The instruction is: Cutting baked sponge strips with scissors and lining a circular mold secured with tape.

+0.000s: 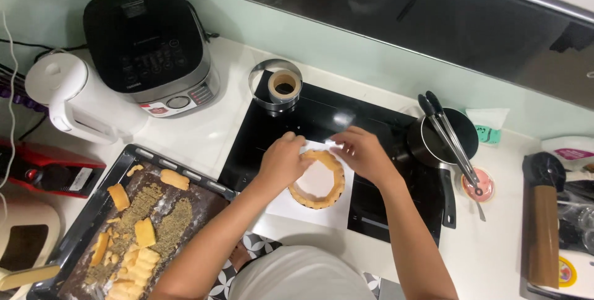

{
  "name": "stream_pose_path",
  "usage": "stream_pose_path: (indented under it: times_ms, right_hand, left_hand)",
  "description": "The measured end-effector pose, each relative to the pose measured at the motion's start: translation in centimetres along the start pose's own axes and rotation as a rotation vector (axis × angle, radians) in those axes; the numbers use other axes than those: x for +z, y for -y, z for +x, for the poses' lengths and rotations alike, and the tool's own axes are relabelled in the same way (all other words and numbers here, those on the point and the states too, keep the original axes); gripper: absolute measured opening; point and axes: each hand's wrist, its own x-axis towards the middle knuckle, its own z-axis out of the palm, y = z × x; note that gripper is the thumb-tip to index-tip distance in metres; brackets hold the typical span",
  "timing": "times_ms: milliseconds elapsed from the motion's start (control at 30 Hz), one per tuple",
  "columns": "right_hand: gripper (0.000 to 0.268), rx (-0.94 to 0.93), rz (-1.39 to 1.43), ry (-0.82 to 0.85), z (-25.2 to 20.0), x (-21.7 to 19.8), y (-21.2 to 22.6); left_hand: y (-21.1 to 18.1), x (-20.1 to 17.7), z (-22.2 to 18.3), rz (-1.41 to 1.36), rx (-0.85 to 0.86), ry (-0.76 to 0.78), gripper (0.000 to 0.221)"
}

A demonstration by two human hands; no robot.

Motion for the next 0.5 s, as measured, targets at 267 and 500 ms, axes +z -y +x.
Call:
stream_pose_path:
  times_ms: [267,500]
  right_hand:
    - [0.029,0.061,-0.056,0.008,-2.0,1.9,0.0]
    - [0.034,0.177,-0.557,0.052,-1.9,8.1,-3.4]
  left_hand:
    - [0.1,2.1,2.4,0.218,0.266,0.127,0.030]
    - [2.4,7.3,4.3,0.414,0.224,0.300,0.013]
